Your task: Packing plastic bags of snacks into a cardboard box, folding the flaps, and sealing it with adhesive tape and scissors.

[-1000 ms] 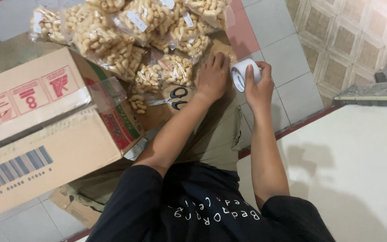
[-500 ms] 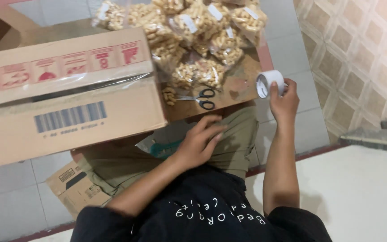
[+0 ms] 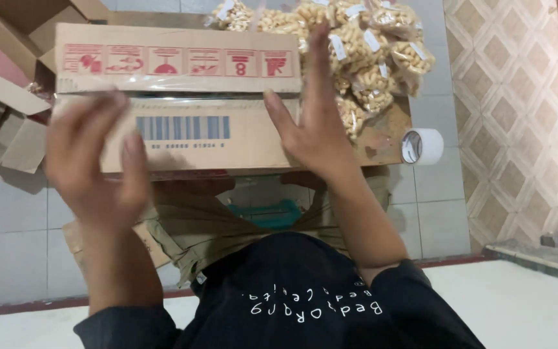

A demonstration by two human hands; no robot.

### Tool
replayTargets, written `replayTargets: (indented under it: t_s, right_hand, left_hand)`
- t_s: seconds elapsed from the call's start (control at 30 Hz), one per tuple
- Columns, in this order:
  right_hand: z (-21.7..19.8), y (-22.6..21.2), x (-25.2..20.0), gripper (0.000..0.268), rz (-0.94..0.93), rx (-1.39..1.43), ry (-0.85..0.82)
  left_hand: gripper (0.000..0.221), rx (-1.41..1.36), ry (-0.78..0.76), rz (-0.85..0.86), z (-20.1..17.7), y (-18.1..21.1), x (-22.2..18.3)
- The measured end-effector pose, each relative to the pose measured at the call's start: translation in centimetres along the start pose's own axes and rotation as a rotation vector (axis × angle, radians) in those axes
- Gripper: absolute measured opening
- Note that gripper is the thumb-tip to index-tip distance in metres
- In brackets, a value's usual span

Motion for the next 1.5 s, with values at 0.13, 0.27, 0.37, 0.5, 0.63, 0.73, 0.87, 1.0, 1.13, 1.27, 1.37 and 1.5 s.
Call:
replayTargets:
  t_s: [0.13,0.27,0.37,0.5,0.63,0.73,0.87,1.0,1.13,1.27,1.37,1.5]
  right_hand:
    - [3.0,2.2,1.5,0.096,0.319,0.117,-0.24]
    - [3.8,3.5,0.0,0.083,0.378,0.373,-0.093]
    - [3.9,4.4,0.0,0.078,0.35,0.568,-0.021]
    - [4.5,5.5,-0.7,0.088,0.47,0.937,0.029]
    - [5.3,6.6,-1.1,0.085,0.461,1.111,0.063]
    - [5.6,7.2,-1.3,0.081,0.482,1.114,0.078]
    - [4.7,6.1,-1.0,0.073,0.553,1.055,0.05]
    - [3.5,5.3,-0.3,0.099,0.456,0.637,0.043]
    - [2.5,3.1,0.9,0.09,0.419,0.481,0.187]
    - [4.7,5.1,0.8,0.085,0.425,0.657,0.1]
    - [5.5,6.9,0.3,0.079,0.329,0.876,0.178]
    - [5.6,6.7,-0.2,0.082,0.349,1.113,0.229]
  left_hand:
    - [0.046,0.017,-0.206,-0.134,-1.1,-6.9,0.7]
    - [0.067,-0.169,-0.444,-0.519,-1.5,-10.2,-0.4]
    - [0.065,-0.368,-0.39,-0.548,-1.4,-12.5,-1.7]
    - [0.062,-0.696,-0.374,-0.555,-1.5,-13.2,-2.4]
    - [0.06,-0.773,-0.353,-0.621,-1.3,-14.8,-3.5]
    - [0.057,-0.646,-0.404,-0.673,-0.8,-15.3,-3.8]
    - [0.061,-0.844,-0.42,-0.808,-0.2,-15.2,-3.4]
    - [0.062,-0.805,-0.394,-0.719,-0.9,-16.7,-4.0]
    - [0.065,-0.794,-0.27,-0.71,-0.6,-17.7,-4.3]
    - [0.067,-1.003,-0.36,-0.729,0.6,-16.6,-4.0]
    - [0.068,-1.026,-0.341,-0.857,0.5,-16.7,-4.1]
    - [0.069,-1.026,-0.301,-0.915,0.5,-16.5,-4.1]
Point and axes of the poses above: each hand's wrist, its own x-axis towards the middle knuckle, its own z-axis out of the palm, y = z × x, the point moved 3 cm from there along x, towards the middle knuckle, and after that the axes turned 6 degrees about -z, right-handed, at the moved point
